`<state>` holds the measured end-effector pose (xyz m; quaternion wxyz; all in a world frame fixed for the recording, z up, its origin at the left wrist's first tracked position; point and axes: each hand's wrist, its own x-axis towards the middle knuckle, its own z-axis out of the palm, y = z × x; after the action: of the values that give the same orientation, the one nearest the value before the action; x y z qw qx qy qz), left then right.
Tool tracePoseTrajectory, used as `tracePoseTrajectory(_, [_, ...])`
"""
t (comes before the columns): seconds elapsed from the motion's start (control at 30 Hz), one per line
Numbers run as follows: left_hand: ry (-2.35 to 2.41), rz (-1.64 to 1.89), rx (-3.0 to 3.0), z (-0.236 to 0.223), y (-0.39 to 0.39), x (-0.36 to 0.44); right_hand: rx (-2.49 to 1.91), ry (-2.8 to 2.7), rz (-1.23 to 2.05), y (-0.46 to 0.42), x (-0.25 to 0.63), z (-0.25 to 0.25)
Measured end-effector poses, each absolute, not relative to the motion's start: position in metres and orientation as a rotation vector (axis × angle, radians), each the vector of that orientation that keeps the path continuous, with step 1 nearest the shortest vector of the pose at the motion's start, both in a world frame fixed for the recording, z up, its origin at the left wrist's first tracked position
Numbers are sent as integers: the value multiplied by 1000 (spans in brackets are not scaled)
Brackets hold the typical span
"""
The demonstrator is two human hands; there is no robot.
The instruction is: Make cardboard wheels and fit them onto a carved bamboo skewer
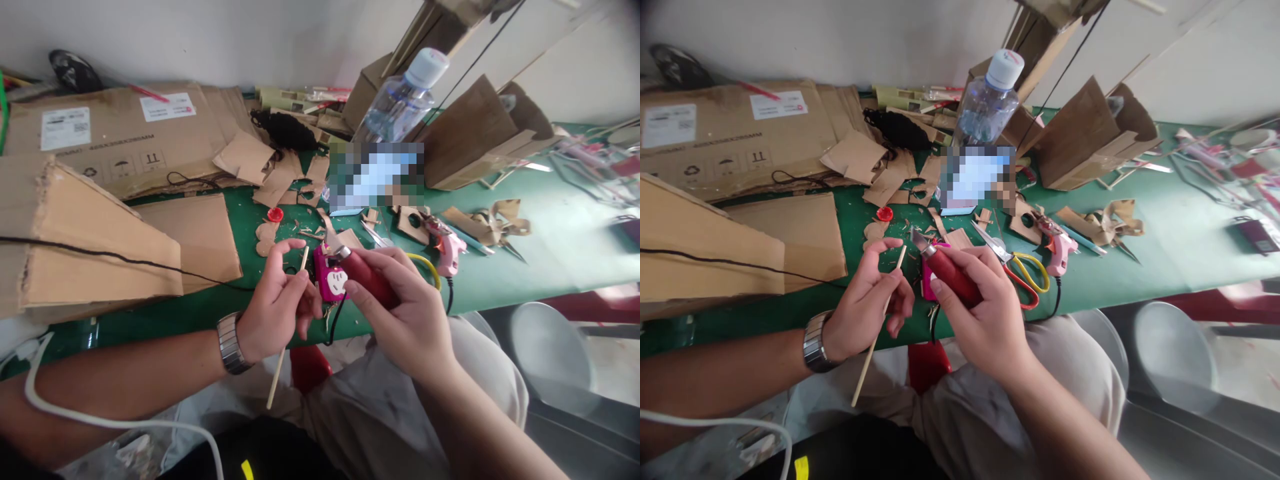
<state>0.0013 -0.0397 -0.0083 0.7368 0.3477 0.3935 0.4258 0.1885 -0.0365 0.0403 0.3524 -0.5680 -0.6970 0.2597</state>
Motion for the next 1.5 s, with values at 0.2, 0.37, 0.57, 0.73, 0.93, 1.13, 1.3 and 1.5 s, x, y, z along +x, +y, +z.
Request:
tracePoseTrajectory(0.2, [868,826,952,-12,-47,0,-1468,-1925,417,-35,200,38])
tracePoseTrajectory(0.37, [904,734,595,-9,-45,8,-1397,-2156,263,-41,203,31])
tracePoseTrajectory(0.57, [941,749,401,-10,-55,14,-1431,-2434,75,-51,200,34])
tracePoseTrajectory(0.73, [987,712,388,-14,-67,17,-1436,-2523,1,-60,191,37])
tracePoseTrajectory(0.93, [995,705,396,-15,-72,19,-1453,-2624,23,-66,182,33])
tracePoseTrajectory(1.13, [996,680,435,-16,-77,19,-1438,-2641,73,-65,180,30])
tracePoseTrajectory(1.3, [997,671,444,-17,-80,20,-1454,-2680,45,-67,179,31])
tracePoseTrajectory(1.5, [963,610,382,-15,-83,21,-1497,-2736,87,-68,178,35])
